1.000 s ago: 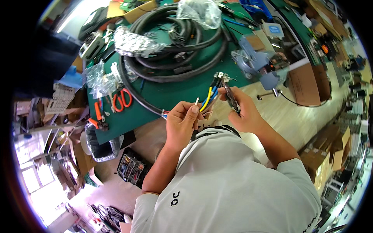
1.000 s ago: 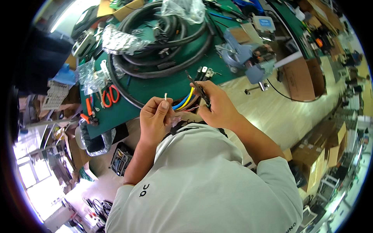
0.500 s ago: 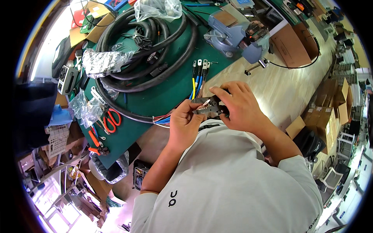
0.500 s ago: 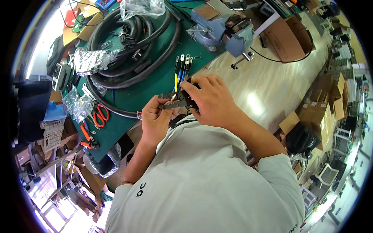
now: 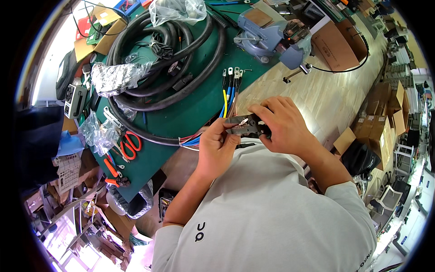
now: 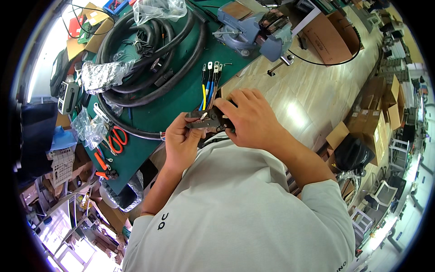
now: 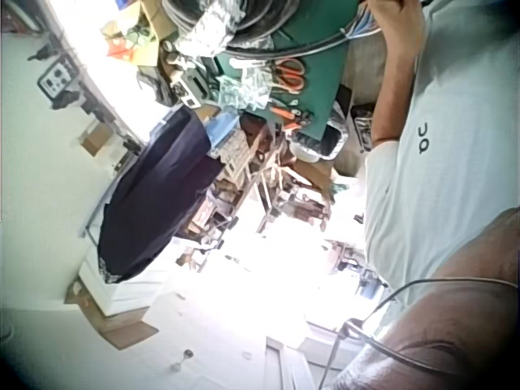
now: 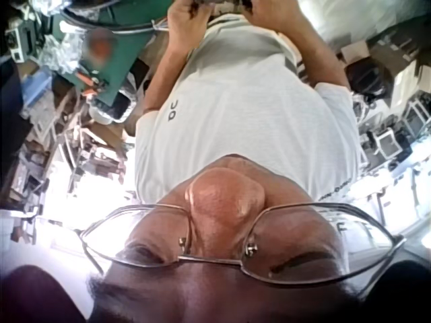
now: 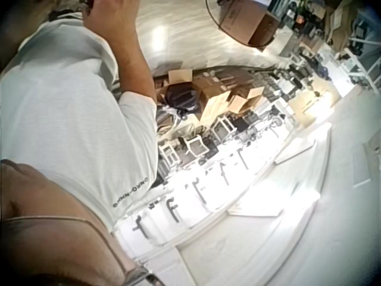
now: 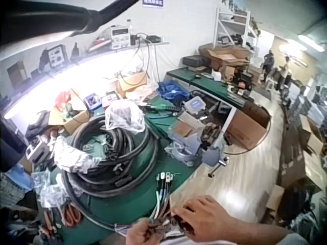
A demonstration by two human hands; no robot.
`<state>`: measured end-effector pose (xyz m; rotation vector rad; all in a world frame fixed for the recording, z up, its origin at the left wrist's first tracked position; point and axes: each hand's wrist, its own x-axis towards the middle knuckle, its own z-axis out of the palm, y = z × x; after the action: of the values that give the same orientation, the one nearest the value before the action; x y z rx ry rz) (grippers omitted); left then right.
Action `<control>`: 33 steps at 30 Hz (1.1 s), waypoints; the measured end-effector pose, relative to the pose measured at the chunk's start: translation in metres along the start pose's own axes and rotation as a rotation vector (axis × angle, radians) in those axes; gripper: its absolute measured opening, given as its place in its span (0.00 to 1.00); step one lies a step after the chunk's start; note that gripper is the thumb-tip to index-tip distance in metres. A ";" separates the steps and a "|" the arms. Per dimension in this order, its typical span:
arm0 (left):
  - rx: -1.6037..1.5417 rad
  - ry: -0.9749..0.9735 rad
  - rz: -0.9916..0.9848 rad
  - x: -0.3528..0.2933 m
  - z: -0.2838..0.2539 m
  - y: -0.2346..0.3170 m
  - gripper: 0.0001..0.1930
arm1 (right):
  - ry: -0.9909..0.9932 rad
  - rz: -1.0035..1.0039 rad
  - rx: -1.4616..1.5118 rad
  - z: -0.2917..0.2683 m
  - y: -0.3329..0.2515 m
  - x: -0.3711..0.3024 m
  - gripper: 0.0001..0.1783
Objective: The person prepares electrical cables by handling wires with connectors, using shears to cut wire, and using a wire stripper to remove insulation from wire ends.
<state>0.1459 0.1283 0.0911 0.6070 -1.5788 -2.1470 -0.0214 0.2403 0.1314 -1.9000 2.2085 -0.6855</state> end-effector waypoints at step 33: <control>-0.147 0.254 0.006 -0.037 -0.017 -0.003 0.10 | -0.405 0.044 0.391 0.019 -0.016 0.053 0.26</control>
<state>0.1854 0.1364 0.0878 0.7894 -1.2754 -2.0656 -0.0093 0.1826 0.1313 -1.6184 1.7171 -0.6050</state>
